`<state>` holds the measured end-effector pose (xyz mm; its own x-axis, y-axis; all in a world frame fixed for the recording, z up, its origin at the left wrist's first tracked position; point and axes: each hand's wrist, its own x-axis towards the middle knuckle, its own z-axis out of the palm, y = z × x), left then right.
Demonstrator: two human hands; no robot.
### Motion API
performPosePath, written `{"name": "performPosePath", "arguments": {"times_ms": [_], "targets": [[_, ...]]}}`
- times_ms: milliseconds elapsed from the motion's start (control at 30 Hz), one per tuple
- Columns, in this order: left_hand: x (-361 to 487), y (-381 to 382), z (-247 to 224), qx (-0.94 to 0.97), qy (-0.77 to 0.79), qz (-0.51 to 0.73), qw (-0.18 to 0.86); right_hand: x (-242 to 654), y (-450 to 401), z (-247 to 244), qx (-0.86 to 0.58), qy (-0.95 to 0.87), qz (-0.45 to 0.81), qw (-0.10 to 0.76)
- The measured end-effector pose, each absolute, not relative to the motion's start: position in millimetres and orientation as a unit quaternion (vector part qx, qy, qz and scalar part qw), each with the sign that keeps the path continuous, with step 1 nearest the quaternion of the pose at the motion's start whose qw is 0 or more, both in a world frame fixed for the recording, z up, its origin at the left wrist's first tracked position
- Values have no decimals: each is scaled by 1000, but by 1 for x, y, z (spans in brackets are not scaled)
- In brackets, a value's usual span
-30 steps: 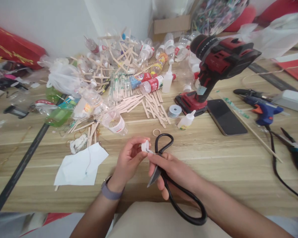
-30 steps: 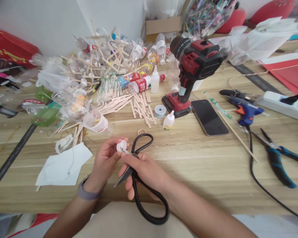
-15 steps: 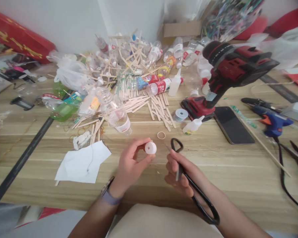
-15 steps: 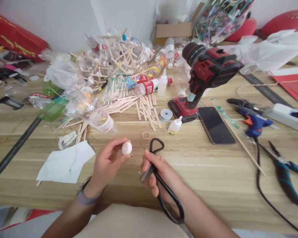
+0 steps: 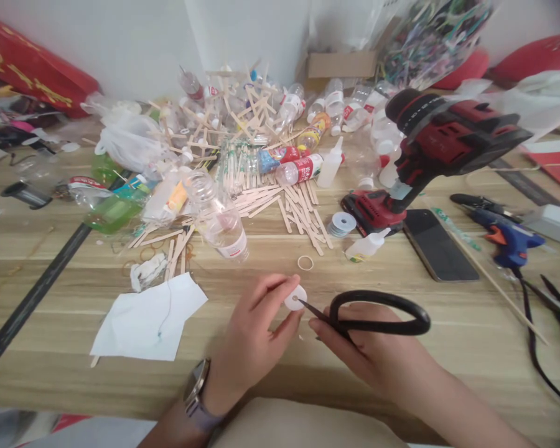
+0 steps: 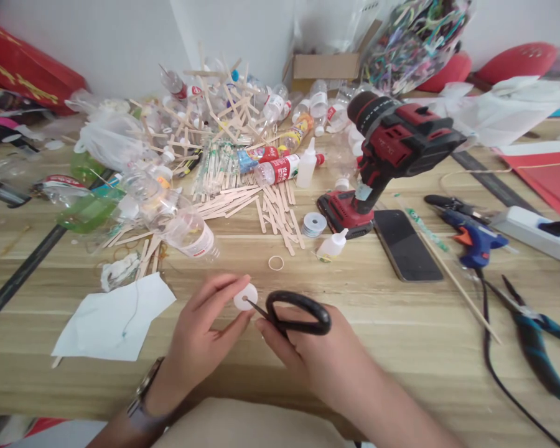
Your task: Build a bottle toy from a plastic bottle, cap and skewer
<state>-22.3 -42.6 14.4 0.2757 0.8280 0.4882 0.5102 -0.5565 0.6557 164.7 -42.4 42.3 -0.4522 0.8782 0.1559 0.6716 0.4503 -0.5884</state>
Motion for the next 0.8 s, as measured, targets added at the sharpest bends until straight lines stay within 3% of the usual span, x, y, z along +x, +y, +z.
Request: {"name": "performPosePath", "arguments": {"times_ms": [133, 267, 567, 800], "targets": [[-24, -44, 14, 776, 435, 421, 175, 164, -43, 42, -472, -844, 129, 221], [-26, -41, 14, 768, 435, 427, 196, 169, -40, 40, -507, -815, 137, 246], [-25, -42, 16, 721, 532, 391, 211, 195, -36, 37, -616, -640, 373, 268], [-41, -49, 17, 786, 541, 248, 167, 232, -49, 38, -678, -417, 496, 345]]}}
